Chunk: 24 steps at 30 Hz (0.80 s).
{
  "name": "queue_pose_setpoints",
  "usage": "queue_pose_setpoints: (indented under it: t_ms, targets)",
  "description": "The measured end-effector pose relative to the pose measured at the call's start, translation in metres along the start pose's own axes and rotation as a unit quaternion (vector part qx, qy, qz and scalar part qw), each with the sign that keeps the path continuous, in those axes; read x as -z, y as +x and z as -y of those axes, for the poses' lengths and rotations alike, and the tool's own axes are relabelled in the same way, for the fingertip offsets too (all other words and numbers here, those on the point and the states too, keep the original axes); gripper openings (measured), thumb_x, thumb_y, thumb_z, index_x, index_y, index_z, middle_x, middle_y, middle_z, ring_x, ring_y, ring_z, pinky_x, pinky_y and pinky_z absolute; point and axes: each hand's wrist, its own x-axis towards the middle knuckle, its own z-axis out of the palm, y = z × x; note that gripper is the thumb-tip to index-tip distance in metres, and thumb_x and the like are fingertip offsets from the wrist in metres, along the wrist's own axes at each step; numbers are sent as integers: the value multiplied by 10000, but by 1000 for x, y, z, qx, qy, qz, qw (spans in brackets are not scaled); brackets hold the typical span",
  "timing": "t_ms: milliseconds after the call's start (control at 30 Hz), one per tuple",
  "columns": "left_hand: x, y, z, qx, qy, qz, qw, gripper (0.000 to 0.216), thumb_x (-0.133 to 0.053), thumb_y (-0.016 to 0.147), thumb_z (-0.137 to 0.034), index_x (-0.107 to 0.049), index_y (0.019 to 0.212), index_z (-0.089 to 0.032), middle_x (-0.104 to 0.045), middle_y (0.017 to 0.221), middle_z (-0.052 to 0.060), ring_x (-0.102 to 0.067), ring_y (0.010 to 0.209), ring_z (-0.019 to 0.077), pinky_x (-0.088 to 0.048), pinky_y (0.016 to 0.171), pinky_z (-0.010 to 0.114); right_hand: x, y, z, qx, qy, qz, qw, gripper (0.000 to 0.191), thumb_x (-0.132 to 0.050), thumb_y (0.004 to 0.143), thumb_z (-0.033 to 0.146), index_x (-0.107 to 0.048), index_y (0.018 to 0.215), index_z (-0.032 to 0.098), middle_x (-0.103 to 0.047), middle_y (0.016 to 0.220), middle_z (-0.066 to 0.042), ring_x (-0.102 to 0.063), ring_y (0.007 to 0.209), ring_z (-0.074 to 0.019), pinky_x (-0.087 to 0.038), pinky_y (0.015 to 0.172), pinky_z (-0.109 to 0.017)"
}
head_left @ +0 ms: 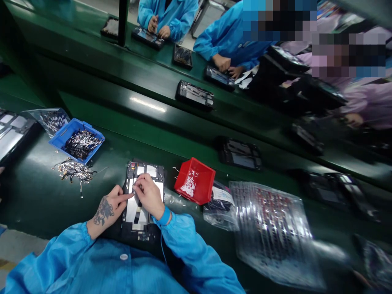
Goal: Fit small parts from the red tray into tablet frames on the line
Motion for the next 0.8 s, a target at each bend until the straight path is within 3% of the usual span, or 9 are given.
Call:
queue_pose_setpoints:
  t_ms: [500,800]
  targets:
    - [-5,0,12,-32,21,34,999,399,-407,859,-161,-688,1109,-292,-456,841,-10,-553,740,93,-474,684,188,0,2,2,-30,-40,-17,999,148,-587,809,162,-453,779,215,-479,967,-13,-497,682,-134,-420,615,-273]
    - [-4,0,9,-38,25,23,999,388,-408,862,-169,-698,1090,-289,-461,828,-11,-557,717,90,-472,670,190,10,14,2,-14,-161,-21,987,194,-601,859,312,-447,796,213,-496,940,-20,-521,677,-146,-392,549,-269]
